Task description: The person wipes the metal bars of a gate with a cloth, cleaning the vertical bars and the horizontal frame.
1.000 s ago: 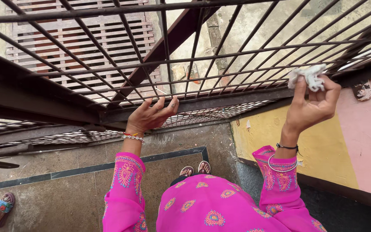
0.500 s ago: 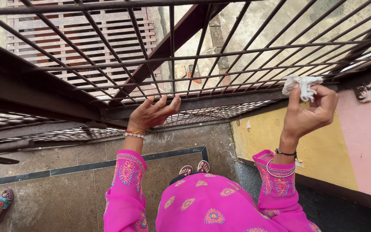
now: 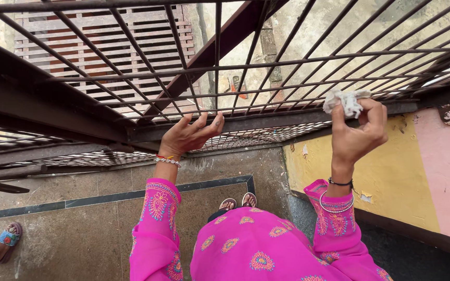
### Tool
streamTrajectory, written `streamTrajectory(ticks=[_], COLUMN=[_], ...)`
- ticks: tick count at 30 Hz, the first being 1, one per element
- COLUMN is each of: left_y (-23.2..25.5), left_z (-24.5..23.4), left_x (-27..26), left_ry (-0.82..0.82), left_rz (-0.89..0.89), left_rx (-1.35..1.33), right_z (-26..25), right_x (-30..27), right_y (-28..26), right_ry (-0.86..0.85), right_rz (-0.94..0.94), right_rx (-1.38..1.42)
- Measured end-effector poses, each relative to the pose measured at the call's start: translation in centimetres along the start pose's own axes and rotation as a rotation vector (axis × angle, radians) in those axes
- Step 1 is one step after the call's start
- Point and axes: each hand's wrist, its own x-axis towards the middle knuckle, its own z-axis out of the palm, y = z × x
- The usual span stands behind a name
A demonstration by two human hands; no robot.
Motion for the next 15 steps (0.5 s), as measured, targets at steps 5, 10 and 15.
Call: streamTrajectory(ticks=[5, 10, 15], left_y=[0.2, 0.2, -0.1], left_z=[0.3, 0.3, 0.2], left_x=[-0.1, -0.1, 0.1], left_ry=[0.002, 0.003, 0.016], left_rz=[-0.007, -0.003, -0.005], left_rx=[0.006, -0.01, -0.016], right_z=[1.1, 3.0, 1.0], right_x=[1.0, 0.2, -0.5], right_y=[-3.2, -2.3, -2.7], right_ry=[0.053, -0.012, -0.083], right_rz=[0.044, -0.146, -0.029], right_rx=[0.186, -0.154, 0.01])
